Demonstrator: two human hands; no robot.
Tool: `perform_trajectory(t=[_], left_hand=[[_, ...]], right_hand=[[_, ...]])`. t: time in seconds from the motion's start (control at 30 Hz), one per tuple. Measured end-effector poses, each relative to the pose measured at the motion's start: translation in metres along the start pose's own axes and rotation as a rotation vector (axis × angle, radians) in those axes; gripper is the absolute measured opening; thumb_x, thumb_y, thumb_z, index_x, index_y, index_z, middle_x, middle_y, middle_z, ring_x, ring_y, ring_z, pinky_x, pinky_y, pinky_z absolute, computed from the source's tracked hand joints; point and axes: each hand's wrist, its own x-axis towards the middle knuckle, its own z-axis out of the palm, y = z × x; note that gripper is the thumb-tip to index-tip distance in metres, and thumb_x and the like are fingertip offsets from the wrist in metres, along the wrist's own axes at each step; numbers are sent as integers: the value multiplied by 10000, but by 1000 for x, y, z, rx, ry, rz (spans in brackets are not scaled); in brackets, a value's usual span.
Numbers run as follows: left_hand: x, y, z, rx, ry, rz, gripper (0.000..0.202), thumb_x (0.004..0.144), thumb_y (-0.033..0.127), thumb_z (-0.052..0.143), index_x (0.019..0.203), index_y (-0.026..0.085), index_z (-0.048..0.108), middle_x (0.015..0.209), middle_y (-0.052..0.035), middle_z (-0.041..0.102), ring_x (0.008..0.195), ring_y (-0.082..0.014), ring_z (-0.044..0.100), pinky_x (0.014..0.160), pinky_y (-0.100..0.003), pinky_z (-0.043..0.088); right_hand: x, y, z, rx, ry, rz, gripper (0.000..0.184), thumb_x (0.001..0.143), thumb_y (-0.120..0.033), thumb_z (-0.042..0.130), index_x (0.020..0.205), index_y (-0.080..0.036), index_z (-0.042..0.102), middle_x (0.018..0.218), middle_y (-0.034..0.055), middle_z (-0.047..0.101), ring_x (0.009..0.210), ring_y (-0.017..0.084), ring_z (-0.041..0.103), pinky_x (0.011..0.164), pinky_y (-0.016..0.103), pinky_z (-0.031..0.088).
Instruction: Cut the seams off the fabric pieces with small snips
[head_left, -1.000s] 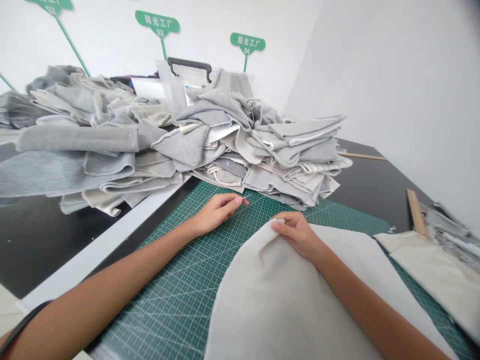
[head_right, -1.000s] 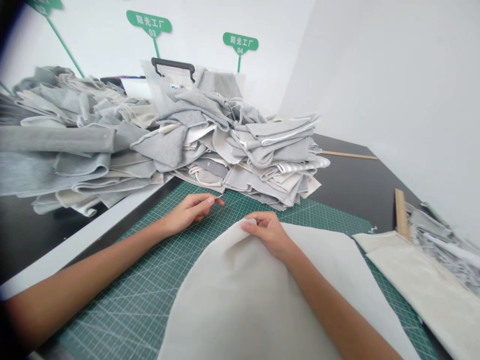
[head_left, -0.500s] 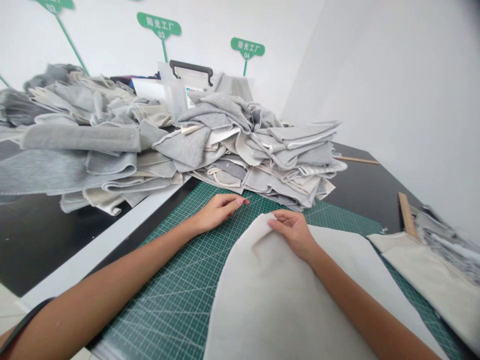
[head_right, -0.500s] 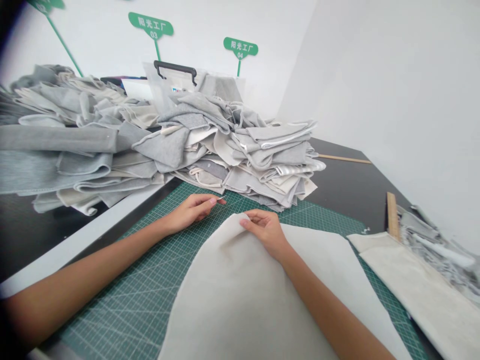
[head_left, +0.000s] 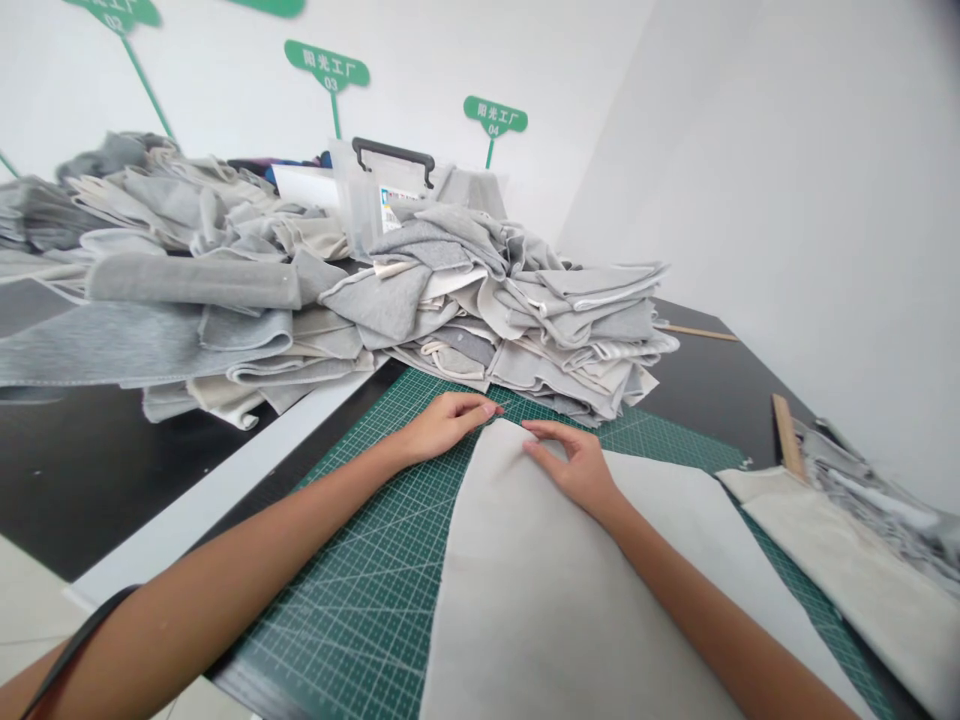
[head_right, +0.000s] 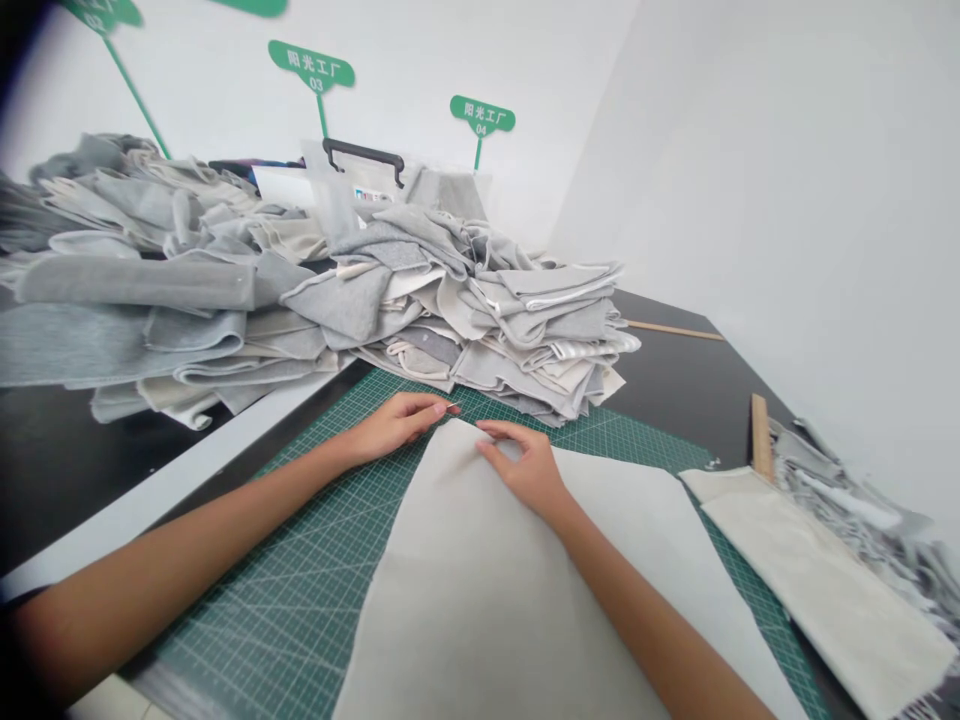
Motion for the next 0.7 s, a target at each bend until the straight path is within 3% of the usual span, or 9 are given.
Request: perform_trajectory(t=[0.1, 0.23, 0.47, 0.7], left_hand=[[0, 1, 1, 7, 4, 8, 358, 948, 461, 504, 1031, 128, 605, 901, -31, 624, 739, -137, 602, 668, -302, 523], [0, 0, 1, 15, 10, 26, 344, 946, 436, 518, 1085, 133, 603, 1024, -61, 636, 872, -175, 628, 769, -361, 540], [-1, -3, 1, 44, 14, 69, 334, 937, 419, 542, 1097, 132, 606, 1058, -63, 638, 917, -193, 634, 801, -381, 544], [-1, -4, 0, 59, 15, 84, 338, 936, 408, 547, 1132, 136, 593, 1102, -73, 626, 957, -205, 626, 827, -401, 540]], right_hand=[[1, 0, 3, -103, 0, -51, 372, 848, -317, 644, 1197, -189, 658, 1057, 95, 732, 930, 222, 682, 898, 384, 524], [0, -3, 6, -227, -31, -128, 288, 876, -264, 591, 1142, -207, 687, 1107, 95, 714, 998, 238, 663, 923, 393, 510], [-4, -13, 12, -398, -55, -251, 302, 904, -200, 513, 1161, -213, 672, 1152, 87, 694, 1089, 249, 621, 1008, 437, 461], [-29, -44, -11, -462, 135, -337, 326, 910, -143, 460, 1158, -196, 666, 1181, 117, 673, 1120, 257, 607, 997, 458, 467]])
